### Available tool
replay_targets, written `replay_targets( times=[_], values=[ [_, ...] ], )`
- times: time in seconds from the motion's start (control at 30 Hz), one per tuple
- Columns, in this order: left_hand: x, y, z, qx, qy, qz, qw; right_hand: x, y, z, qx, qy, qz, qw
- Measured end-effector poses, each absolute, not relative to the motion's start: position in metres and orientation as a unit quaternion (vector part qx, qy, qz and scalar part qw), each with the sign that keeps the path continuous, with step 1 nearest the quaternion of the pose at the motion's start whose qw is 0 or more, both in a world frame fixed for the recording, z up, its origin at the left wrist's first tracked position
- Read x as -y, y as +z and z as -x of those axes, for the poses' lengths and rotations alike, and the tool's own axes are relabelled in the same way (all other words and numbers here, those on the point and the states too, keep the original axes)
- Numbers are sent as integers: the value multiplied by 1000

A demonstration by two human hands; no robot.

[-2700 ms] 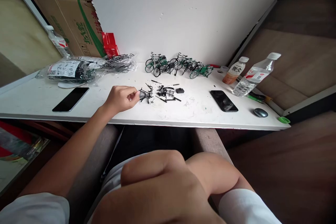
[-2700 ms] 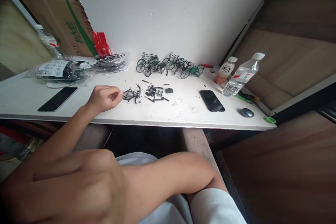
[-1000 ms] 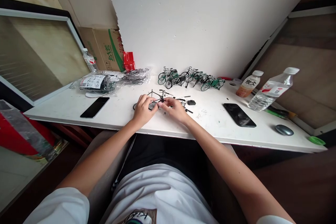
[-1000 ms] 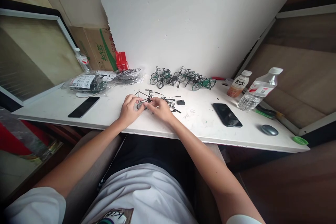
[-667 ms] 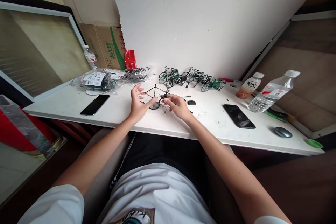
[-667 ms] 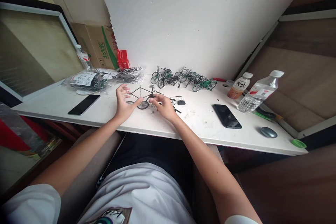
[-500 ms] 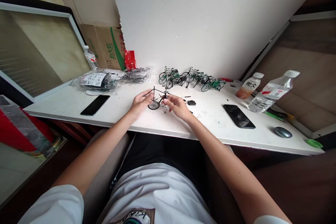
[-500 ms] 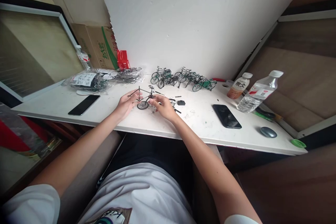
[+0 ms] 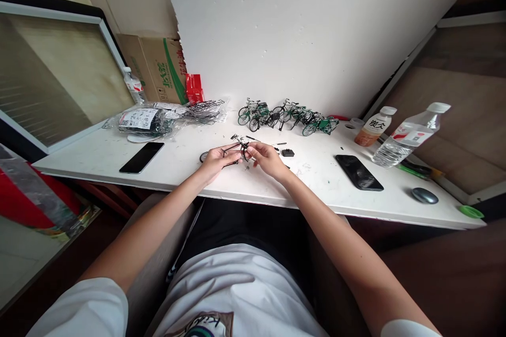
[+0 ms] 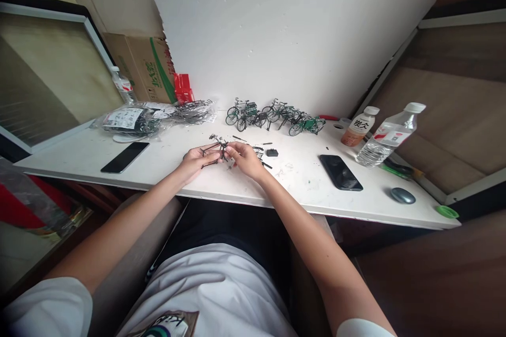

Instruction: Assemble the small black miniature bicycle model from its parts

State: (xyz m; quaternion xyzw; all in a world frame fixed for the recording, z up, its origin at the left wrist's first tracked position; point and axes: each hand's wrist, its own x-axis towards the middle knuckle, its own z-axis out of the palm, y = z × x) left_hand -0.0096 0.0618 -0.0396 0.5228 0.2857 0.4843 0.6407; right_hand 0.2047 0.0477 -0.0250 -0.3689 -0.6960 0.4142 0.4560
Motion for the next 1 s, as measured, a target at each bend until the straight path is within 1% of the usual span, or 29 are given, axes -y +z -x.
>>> replay_targets(
  times=[0.07, 0.13, 0.33, 0.47, 0.53, 0.67, 0.8, 1.0],
  values=[
    [-61, -41, 7, -290, 489, -520, 637, -46, -25, -203, 693, 419, 372, 454],
    [-61, -43, 6, -299, 506, -509, 629, -44, -25, -201, 697, 396, 384, 459],
    [-67, -47, 13, -306, 554, -470, 615, -52, -21, -217, 727, 234, 441, 472],
    [-72, -47, 18, -316, 570, -425, 628, -73, -21, -258, 689, 178, 496, 498],
    [-73, -47, 20, -329, 569, -399, 639, -83, -24, -279, 691, 164, 521, 473],
    [-75, -46, 22, -348, 571, -374, 643, -88, -29, -294, 733, 116, 550, 382],
    [-77, -47, 23, -349, 584, -374, 631, -73, -30, -266, 777, 74, 524, 341],
    [-74, -46, 22, -349, 596, -387, 611, -43, -41, -206, 877, 38, 411, 245]
  ],
)
